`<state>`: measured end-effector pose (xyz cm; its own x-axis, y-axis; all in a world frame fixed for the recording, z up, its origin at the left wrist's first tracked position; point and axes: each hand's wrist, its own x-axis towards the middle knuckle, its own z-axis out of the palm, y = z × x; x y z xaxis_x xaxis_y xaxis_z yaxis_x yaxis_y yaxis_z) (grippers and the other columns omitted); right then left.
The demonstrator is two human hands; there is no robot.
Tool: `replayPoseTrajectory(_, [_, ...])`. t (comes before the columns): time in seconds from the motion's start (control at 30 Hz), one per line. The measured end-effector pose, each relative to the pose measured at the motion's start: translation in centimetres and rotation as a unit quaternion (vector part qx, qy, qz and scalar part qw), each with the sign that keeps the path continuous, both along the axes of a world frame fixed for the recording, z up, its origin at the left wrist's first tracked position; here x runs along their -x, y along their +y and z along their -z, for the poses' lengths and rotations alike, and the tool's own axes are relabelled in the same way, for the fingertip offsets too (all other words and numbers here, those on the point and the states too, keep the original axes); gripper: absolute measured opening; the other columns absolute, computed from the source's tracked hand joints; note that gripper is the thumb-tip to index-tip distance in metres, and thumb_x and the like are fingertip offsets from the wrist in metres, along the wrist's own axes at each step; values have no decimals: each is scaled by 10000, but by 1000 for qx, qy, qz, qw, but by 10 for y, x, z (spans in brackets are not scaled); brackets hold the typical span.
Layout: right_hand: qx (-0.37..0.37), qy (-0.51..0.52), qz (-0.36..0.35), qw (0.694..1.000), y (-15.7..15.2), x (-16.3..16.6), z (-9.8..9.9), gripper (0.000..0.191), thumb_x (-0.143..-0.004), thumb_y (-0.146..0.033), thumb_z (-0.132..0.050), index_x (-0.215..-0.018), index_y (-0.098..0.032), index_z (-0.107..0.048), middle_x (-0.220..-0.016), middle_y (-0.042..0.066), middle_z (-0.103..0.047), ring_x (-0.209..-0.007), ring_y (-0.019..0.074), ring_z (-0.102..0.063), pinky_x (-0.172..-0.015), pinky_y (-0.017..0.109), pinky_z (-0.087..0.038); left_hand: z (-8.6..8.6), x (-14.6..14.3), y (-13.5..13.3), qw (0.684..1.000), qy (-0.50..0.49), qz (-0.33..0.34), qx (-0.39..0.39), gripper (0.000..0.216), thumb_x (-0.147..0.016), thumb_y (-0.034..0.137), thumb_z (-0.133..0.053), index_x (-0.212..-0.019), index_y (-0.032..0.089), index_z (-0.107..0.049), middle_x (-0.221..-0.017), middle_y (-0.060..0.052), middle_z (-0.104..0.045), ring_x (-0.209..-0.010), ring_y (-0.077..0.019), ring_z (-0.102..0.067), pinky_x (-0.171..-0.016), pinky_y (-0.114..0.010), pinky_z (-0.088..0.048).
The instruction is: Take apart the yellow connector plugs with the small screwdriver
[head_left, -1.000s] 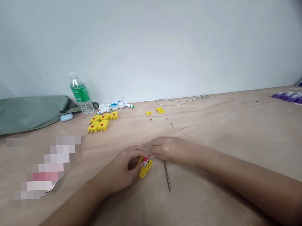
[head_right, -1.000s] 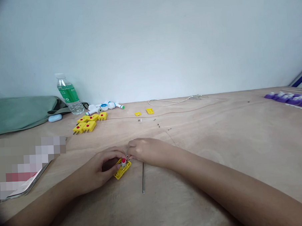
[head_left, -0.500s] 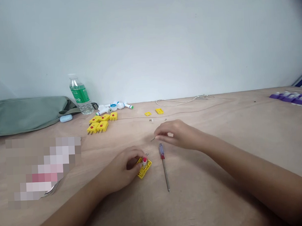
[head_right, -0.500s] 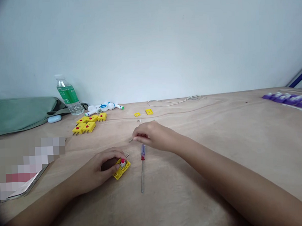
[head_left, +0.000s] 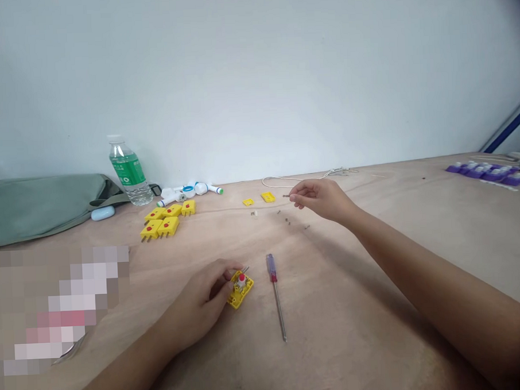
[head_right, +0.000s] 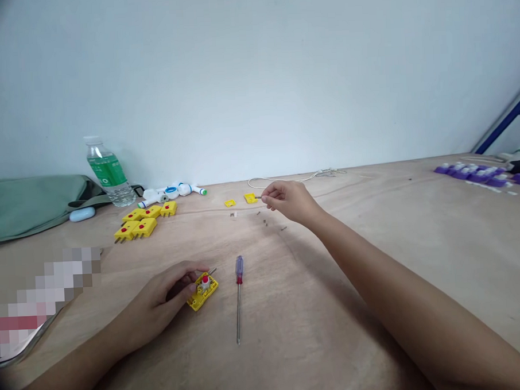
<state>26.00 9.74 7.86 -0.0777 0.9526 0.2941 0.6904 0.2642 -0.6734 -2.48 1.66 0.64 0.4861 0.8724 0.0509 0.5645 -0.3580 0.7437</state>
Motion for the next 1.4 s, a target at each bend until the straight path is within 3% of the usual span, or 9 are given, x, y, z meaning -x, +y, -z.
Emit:
replayPoseTrajectory(0.2, [-3,8,18,1000,5,-12,-2,170,-765,-315,-599,-805,-155,-641,-726,43,-680,-662,140,-647,-598,241,-502,3,3,5,999,-22,-44,-9,254,-879,216,-374,-1071,224,-541,-888,-16,-607,-837,-180,-573,-732,-290,-453])
replayPoseTrajectory(0.33, [4,4,-9,1000,10,-4,0,137,-768,-270,-589,-798,-145,-638,-734,50,-678,-650,130,-637,-614,242,-515,4,-2,33,986,-2,-108,-130,221,-872,199,-355,-955,169,-558,-913,-55,-599,-858,-201,-571,-757,-332,-474])
replayPoseTrajectory(0.4, [6,-3,-24,1000,16,2,3,120,-767,-245,-586,-791,-142,-641,-721,50,-677,-645,129,-635,-614,240,-518,5,-10,59,976,6,-95,-197,257,-864,150,-325,-957,147,-564,-964,-80,-593,-925,-209,-560,-819,-354,-467])
replayPoseTrajectory(0.53, [-1,-21,-46,999,29,15,13,108,-769,-220,-578,-789,-138,-645,-720,50,-684,-650,130,-638,-600,231,-513,7,-34,122,969,17,-29,-245,422,-786,22,-325,-1101,159,-571,-1167,-66,-554,-1130,-180,-487,-1026,-331,-343])
replayPoseTrajectory(0.67, [-6,-59,-77,995,37,22,31,81,-752,-182,-590,-749,-136,-657,-727,51,-694,-659,131,-638,-597,220,-488,12,-51,172,964,41,18,-262,509,-742,-11,-332,-1174,136,-559,-1237,-80,-540,-1174,-190,-472,-1054,-338,-319])
replayPoseTrajectory(0.8, [-1,-108,-119,987,35,34,50,82,-726,-130,-596,-685,-138,-666,-667,37,-689,-605,122,-608,-566,207,-432,19,-53,196,963,63,48,-257,462,-750,18,-354,-1126,128,-599,-1214,-86,-571,-1147,-201,-505,-1041,-345,-344])
replayPoseTrajectory(1.13, [-3,-164,-129,978,26,58,57,160,-783,-128,-541,-694,-136,-674,-716,62,-687,-622,128,-586,-587,225,-393,18,-52,206,962,59,27,-265,413,-785,76,-364,-1146,133,-555,-1222,-89,-538,-1163,-218,-474,-1052,-370,-327])
replayPoseTrajectory(1.3, [1,-152,-147,977,26,54,58,129,-772,-138,-566,-725,-135,-687,-734,61,-699,-648,135,-612,-606,229,-427,12,-49,180,957,34,-28,-286,341,-770,61,-358,-1016,121,-586,-1013,-91,-549,-986,-206,-537,-912,-350,-432])
replayPoseTrajectory(1.4, [3,-131,-143,981,30,46,56,137,-725,-98,-585,-803,-138,-691,-740,55,-705,-662,140,-635,-612,228,-468,11,-49,153,959,45,-2,-279,270,-779,92,-401,-925,128,-625,-909,-74,-563,-829,-179,-571,-796,-309,-478])
